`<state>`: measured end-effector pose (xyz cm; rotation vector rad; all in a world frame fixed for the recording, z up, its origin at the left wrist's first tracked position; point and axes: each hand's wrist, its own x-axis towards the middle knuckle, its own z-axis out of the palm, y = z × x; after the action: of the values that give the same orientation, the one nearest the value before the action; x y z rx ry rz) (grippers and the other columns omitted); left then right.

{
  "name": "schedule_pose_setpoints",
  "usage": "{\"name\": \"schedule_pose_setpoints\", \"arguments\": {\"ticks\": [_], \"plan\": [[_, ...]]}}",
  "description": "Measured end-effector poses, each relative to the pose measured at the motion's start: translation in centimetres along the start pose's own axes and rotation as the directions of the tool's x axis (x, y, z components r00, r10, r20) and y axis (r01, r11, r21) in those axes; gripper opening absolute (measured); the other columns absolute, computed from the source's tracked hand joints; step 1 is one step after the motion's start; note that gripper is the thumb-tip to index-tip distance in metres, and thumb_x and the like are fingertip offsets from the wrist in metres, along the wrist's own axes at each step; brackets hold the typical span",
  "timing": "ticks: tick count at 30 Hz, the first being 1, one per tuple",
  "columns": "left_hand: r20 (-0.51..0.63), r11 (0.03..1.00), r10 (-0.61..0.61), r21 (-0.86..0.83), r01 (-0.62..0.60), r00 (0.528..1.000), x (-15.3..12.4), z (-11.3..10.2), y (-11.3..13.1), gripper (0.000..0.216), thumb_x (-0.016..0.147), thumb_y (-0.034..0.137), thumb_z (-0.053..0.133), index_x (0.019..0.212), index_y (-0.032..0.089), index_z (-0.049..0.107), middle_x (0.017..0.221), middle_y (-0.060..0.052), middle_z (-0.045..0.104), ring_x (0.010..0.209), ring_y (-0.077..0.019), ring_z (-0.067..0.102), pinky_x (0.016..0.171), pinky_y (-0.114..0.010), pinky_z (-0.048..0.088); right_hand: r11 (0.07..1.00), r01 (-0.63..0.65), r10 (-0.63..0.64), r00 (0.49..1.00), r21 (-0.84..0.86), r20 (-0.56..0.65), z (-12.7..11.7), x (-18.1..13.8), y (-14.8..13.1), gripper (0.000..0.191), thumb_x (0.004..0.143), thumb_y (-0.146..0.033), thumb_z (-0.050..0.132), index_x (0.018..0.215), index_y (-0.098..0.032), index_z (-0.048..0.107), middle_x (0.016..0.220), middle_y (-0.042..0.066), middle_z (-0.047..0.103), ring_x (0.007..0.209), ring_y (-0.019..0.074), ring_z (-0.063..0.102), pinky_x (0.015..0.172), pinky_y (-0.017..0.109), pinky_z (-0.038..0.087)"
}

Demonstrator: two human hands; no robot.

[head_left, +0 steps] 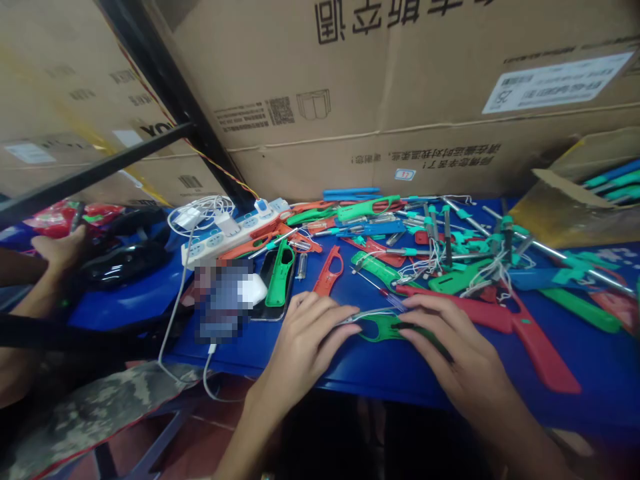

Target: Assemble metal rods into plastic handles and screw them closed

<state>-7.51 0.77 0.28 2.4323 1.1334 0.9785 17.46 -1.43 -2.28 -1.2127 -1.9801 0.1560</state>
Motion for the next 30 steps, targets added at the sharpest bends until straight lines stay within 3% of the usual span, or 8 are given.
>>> {"name": "schedule_pose_setpoints", "arguments": {"ticks": [13,21,30], "plan": [[-0.036,0.991,-0.045,-0.126,0.04,0.998,0.02,0.5,-0.36,0.013,0.102,0.027,0.061,0.112,0.021,0.066,0.104,-0.006,0.07,0.098,-0.0201,0.064,0.087,-0.035,0.047,0.999,0.036,-0.037,0.999,0.036,0.005,0.23,-0.11,0.09,0.012,0.102,-0.026,0.057,0.11,-0.025,0.066,0.115,0.006,0.07,0.11,0.0241,0.069,0.098,0.042,0.054],[-0.068,0.994,-0.077,-0.087,0.071,0.995,-0.28,0.94,-0.74,0.017,0.102,0.036,0.061,0.11,0.022,0.067,0.098,-0.005,0.072,0.09,-0.0199,0.065,0.085,-0.035,0.047,0.997,0.029,-0.03,0.999,0.076,0.013,0.23,-0.04,-0.05,0.012,0.101,-0.026,0.058,0.11,-0.024,0.066,0.11,0.006,0.073,0.105,0.0239,0.071,0.094,0.041,0.056],[0.011,0.991,-0.103,-0.09,0.103,0.995,-0.23,0.58,-0.04,0.013,0.102,0.03,0.06,0.11,0.021,0.064,0.1,-0.005,0.07,0.093,-0.0197,0.062,0.087,-0.036,0.046,0.997,0.033,-0.034,0.999,0.068,0.016,0.34,-0.22,0.06,0.012,0.102,-0.025,0.058,0.112,-0.024,0.064,0.108,0.005,0.074,0.104,0.0226,0.071,0.096,0.04,0.055]]}}
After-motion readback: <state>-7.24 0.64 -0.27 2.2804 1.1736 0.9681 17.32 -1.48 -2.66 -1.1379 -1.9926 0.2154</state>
